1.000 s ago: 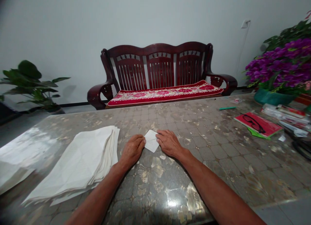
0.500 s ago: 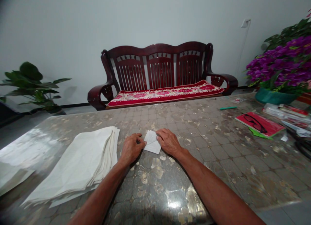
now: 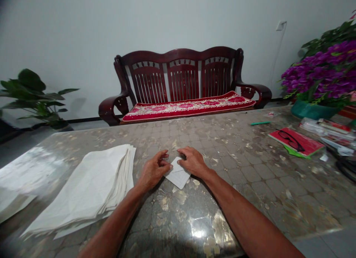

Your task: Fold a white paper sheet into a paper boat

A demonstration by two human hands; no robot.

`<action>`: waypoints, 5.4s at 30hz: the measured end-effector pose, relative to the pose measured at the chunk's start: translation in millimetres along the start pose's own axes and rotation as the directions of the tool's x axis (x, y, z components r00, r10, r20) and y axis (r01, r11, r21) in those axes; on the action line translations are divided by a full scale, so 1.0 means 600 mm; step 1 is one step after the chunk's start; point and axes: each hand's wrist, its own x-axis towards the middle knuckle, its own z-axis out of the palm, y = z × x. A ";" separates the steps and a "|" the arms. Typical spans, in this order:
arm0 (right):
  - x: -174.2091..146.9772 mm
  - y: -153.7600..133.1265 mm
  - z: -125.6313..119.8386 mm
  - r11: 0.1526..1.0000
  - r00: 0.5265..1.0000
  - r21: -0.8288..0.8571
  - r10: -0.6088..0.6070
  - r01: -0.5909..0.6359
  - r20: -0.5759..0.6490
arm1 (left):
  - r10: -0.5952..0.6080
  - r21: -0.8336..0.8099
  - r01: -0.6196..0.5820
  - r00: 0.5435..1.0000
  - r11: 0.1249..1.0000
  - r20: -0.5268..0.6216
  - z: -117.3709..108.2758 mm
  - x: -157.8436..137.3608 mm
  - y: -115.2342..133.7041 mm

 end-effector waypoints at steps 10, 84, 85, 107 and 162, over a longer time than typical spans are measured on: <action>-0.004 -0.007 -0.020 0.991 0.993 -0.134 0.010 0.006 0.121 | 0.028 0.603 -0.053 0.998 0.796 0.050 -0.014 -0.013 0.028; 0.006 -0.024 0.014 0.922 0.936 0.272 0.322 -0.276 -0.142 | 0.048 0.026 -0.047 0.996 0.999 -0.077 0.002 0.021 -0.023; 0.005 -0.026 0.012 0.942 0.938 0.164 0.316 -0.292 -0.144 | 0.085 0.138 -0.073 0.993 0.988 -0.080 0.000 0.019 -0.023; 0.021 0.007 0.012 0.757 0.887 0.492 0.456 -0.430 0.074 | 0.441 0.264 -0.503 0.859 0.823 0.262 -0.022 0.006 -0.022; -0.018 0.047 -0.038 0.996 0.996 0.021 -0.089 0.089 0.025 | 0.417 0.416 -0.406 0.906 0.813 0.069 -0.020 0.009 -0.043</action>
